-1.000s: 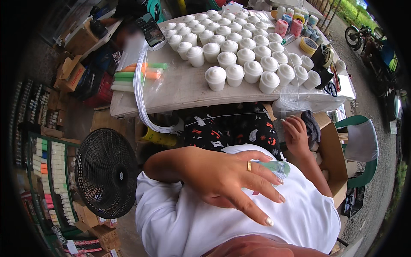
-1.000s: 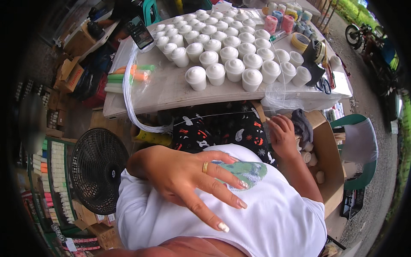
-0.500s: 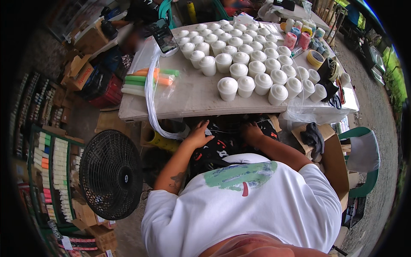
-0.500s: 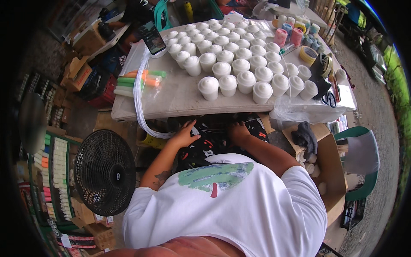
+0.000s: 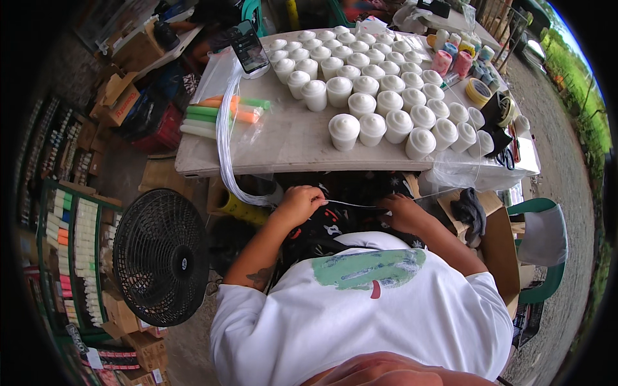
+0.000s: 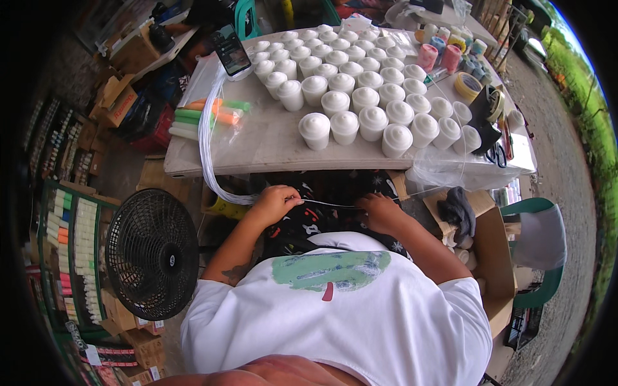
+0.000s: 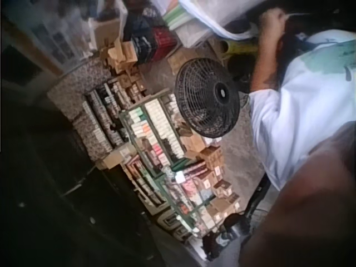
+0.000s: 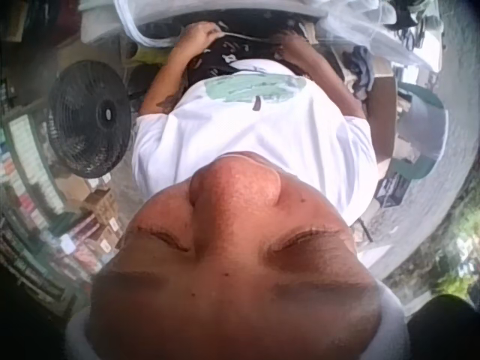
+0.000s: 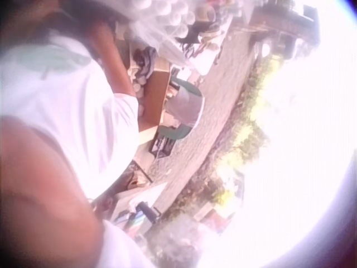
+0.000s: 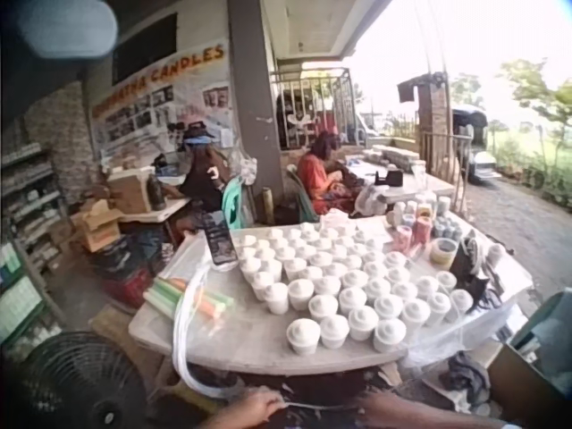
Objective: The person assembles white candles by inserting wicks into the center of each candle. They handle the candles one at a time, using a cloth to wipe their hands and the candle surfaces. The candles are arranged on a table and placed into a cardboard box after assembly.
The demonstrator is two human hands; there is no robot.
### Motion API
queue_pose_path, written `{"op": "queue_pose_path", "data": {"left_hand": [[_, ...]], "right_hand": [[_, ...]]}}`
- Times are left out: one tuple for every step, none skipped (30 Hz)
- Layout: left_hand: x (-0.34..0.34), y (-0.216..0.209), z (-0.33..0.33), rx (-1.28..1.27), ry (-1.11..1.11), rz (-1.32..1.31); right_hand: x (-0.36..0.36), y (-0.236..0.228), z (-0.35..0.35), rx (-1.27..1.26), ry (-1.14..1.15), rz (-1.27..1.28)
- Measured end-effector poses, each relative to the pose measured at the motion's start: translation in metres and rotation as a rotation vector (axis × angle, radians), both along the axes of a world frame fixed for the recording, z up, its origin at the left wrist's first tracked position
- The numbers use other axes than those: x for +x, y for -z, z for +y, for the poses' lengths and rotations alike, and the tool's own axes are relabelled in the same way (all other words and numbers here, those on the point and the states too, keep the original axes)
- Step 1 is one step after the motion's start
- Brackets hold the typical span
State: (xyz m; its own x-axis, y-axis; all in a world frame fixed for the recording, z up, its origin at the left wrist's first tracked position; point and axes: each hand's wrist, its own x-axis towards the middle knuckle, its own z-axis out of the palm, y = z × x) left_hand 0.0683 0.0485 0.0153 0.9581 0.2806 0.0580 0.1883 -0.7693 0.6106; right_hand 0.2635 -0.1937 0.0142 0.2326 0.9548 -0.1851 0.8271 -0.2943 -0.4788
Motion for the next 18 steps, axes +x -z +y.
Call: {"op": "queue_pose_path", "data": {"left_hand": [[0.0,-0.017,-0.003,0.002,0.025,0.06],[0.002,-0.033,-0.009,-0.061,0.054,0.255],[0.004,-0.047,-0.015,-0.122,0.081,0.451],[0.008,-0.054,-0.019,-0.179,0.105,0.641],[0.007,-0.051,-0.021,-0.149,0.189,0.64],[0.006,-0.044,-0.021,-0.071,0.222,0.601],[0.005,-0.04,-0.021,0.004,0.249,0.565],[0.005,-0.037,-0.02,0.079,0.277,0.528],[0.008,-0.035,-0.018,0.132,0.218,0.3],[0.015,-0.042,-0.018,-0.036,0.117,0.111],[0.025,-0.05,-0.015,-0.207,0.008,-0.079],[0.034,-0.057,-0.013,-0.132,-0.04,-0.254],[0.043,-0.062,-0.01,-0.058,-0.092,-0.43],[0.053,-0.066,-0.005,0.029,-0.101,-0.533],[0.064,-0.067,0.001,0.118,-0.11,-0.635],[0.074,-0.065,0.005,0.093,-0.133,-0.616],[0.084,-0.06,0.009,0.075,-0.159,-0.597],[0.094,-0.055,0.011,0.055,-0.182,-0.579]], "right_hand": [[-0.003,-0.006,-0.001,0.027,-0.016,0.074],[-0.006,-0.008,-0.003,0.054,-0.025,0.147],[-0.009,0.0,-0.004,0.06,-0.061,0.165],[-0.011,0.007,-0.002,0.07,-0.1,0.178],[-0.011,0.013,-0.003,0.081,-0.138,0.19],[-0.008,0.016,-0.006,0.1,-0.126,0.192],[-0.007,0.014,-0.007,0.118,-0.119,0.197],[-0.006,0.011,-0.007,0.136,-0.111,0.203],[-0.004,0.007,-0.009,0.205,-0.091,0.168],[-0.002,0.004,-0.013,0.273,-0.067,0.135],[0.0,-0.002,-0.016,0.337,-0.048,0.101],[0.003,-0.011,-0.021,0.452,0.033,0.064],[0.007,-0.025,-0.026,0.563,0.112,0.026],[0.012,-0.035,-0.033,0.672,0.193,-0.012],[0.024,-0.04,-0.043,0.755,0.363,-0.179],[0.04,-0.044,-0.058,0.832,0.534,-0.356],[0.061,-0.038,-0.08,0.831,0.709,-0.39],[0.083,-0.031,-0.106,0.826,0.886,-0.427]]}}
